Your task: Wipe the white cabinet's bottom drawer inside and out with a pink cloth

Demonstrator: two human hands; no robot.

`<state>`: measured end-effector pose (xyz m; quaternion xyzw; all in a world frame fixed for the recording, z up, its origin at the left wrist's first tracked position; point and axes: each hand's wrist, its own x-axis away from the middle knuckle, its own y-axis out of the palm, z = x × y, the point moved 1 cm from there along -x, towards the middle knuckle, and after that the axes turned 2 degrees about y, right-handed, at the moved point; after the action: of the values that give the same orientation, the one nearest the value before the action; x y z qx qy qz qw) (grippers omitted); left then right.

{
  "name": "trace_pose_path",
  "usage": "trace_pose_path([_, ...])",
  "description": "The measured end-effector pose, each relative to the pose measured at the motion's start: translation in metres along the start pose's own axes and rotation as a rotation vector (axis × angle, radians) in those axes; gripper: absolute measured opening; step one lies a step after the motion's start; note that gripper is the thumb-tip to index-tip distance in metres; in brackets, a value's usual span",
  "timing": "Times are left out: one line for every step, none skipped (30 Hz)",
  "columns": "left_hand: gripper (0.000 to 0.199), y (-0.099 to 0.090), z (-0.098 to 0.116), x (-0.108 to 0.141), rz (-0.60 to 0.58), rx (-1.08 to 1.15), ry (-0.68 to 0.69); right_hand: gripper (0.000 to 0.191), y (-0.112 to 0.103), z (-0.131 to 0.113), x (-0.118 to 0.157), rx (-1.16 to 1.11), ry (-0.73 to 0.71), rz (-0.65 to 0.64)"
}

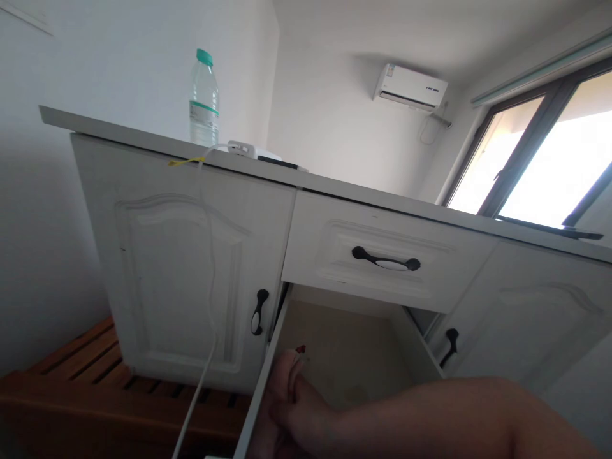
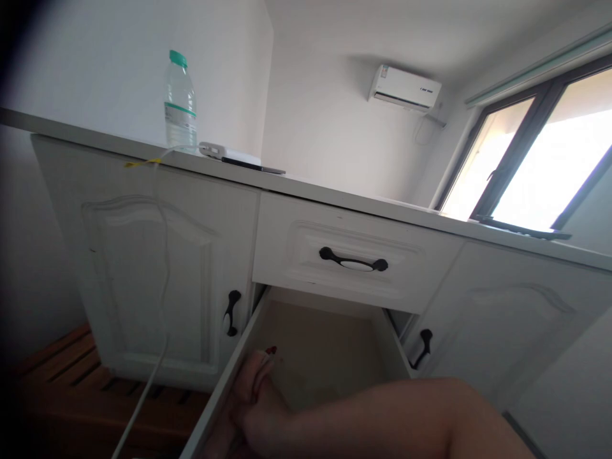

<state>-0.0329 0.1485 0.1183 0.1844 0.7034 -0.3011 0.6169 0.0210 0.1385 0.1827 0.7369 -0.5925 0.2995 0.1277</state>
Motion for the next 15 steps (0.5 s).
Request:
trace_pose_path([0.019,0.005,-0.007,0.003,0.016,-0.004,-0.093,0.053,0.0,-0.001,0.001,-0.045,0.052,-0.022])
trace_pose_path([0.021,0.008,-0.011,0.007,0.005,0.013,-0.149,0.051,-0.001,-0.003,0.004,-0.074,0.086,-0.057])
trace_pose_path([0.022,0.01,-0.014,0.009,-0.023,0.047,-0.163,0.049,-0.005,-0.005,0.007,-0.092,0.1,-0.099])
trace_pose_path([0.023,0.01,-0.015,0.01,-0.074,0.096,-0.122,0.047,-0.009,-0.008,0.011,-0.101,0.085,-0.142])
trace_pose_path([0.025,0.008,-0.016,0.01,-0.125,0.144,-0.057,0.048,-0.014,-0.011,0.015,-0.101,0.055,-0.181])
trace_pose_path([0.027,0.006,-0.019,0.009,-0.159,0.182,0.009,0.049,-0.019,-0.013,0.018,-0.098,0.003,-0.227])
trace_pose_path([0.026,0.004,-0.022,0.006,-0.185,0.208,0.063,0.051,-0.024,-0.016,0.021,-0.093,-0.057,-0.275])
trace_pose_path([0.023,0.002,-0.027,0.003,-0.198,0.222,0.097,0.052,-0.028,-0.019,0.024,-0.084,-0.113,-0.323])
trace_pose_path([0.02,-0.001,-0.032,-0.001,-0.198,0.227,0.114,0.052,-0.031,-0.022,0.026,-0.064,-0.178,-0.367])
trace_pose_path([0.021,-0.003,-0.038,-0.005,-0.193,0.225,0.119,0.051,-0.034,-0.025,0.027,-0.026,-0.258,-0.396])
trace_pose_path([0.022,-0.005,-0.043,-0.009,-0.188,0.222,0.12,0.047,-0.036,-0.029,0.028,0.038,-0.35,-0.404])
trace_pose_path([0.024,-0.007,-0.047,-0.012,-0.188,0.22,0.126,0.041,-0.036,-0.034,0.029,0.128,-0.453,-0.388])
trace_pose_path([0.025,-0.009,-0.047,-0.016,-0.189,0.219,0.134,0.035,-0.036,-0.039,0.03,0.242,-0.559,-0.359])
trace_pose_path([0.025,-0.012,-0.044,-0.019,-0.192,0.222,0.146,0.031,-0.034,-0.044,0.031,0.371,-0.657,-0.329])
trace_pose_path([0.023,-0.016,-0.036,-0.021,-0.194,0.23,0.172,0.029,-0.031,-0.05,0.033,0.497,-0.734,-0.305])
